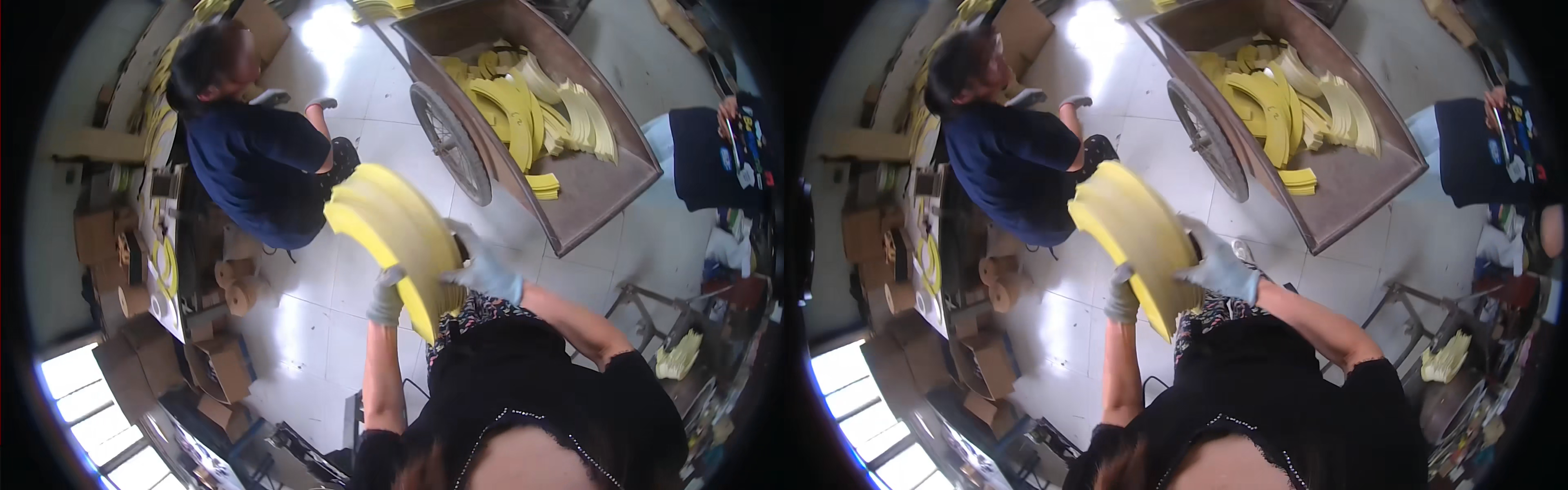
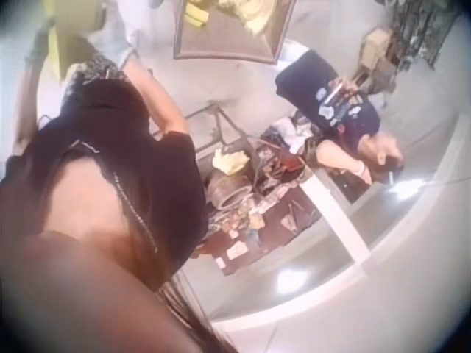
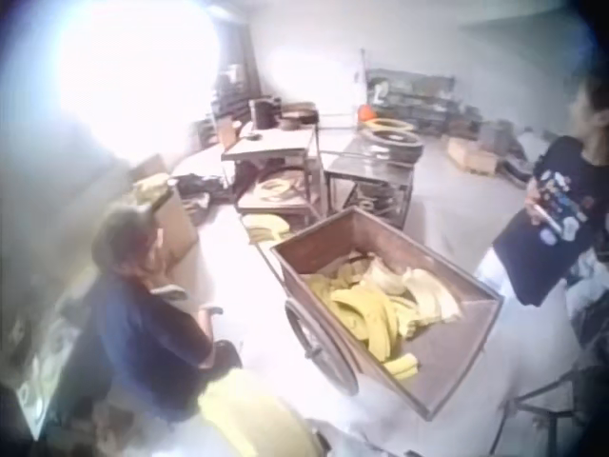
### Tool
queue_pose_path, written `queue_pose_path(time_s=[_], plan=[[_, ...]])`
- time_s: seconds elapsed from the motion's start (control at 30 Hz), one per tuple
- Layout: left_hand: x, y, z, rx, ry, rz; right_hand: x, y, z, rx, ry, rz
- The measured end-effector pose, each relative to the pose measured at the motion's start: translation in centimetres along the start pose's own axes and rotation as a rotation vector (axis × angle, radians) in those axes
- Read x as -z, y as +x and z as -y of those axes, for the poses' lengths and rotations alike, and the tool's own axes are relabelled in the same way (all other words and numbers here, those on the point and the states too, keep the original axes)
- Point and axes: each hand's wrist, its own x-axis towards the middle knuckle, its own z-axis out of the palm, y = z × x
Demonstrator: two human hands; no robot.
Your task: The person takes curved yellow foam pieces from a metal cart and stacks them onto a table, then sorts and arranges curved yellow foam pieces between the table, floor, and cart by hand.
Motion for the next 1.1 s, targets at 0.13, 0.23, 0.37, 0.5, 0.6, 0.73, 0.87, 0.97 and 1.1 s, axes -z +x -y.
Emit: queue_pose_path(time_s=[0.13,0.23,0.37,0.5,0.6,0.73,0.87,0.97,1.1], plan=[[-3.9,2.8,-3.1,-0.019,0.132,0.269,2.6,2.0,-0.6,-0.337,0.148,0.125],[-8.4,4.6,-5.3,0.062,0.242,0.328,4.1,2.9,-4.6,-0.320,0.205,0.060],[-10.0,9.0,-5.2,0.107,0.517,0.291,5.8,4.0,-5.8,-0.384,0.376,-0.016],[-11.4,14.0,-5.0,0.169,0.476,0.366,10.4,4.5,-9.3,-0.357,0.465,0.029],[-11.4,16.8,-4.9,0.241,0.432,0.384,11.8,6.1,-9.2,-0.279,0.429,0.159],[-10.2,20.4,-4.9,0.227,0.430,0.342,11.4,11.2,-4.5,-0.607,0.752,0.071],[-9.7,24.0,-7.0,0.183,0.640,0.354,10.1,16.2,-5.7,-0.656,0.744,-0.003],[-9.1,25.9,-10.3,0.295,0.566,0.313,8.0,20.7,-5.1,-0.682,0.782,-0.067],[-5.4,30.3,-12.7,0.217,0.595,0.305,6.5,26.0,-9.0,-0.643,0.729,-0.086]])
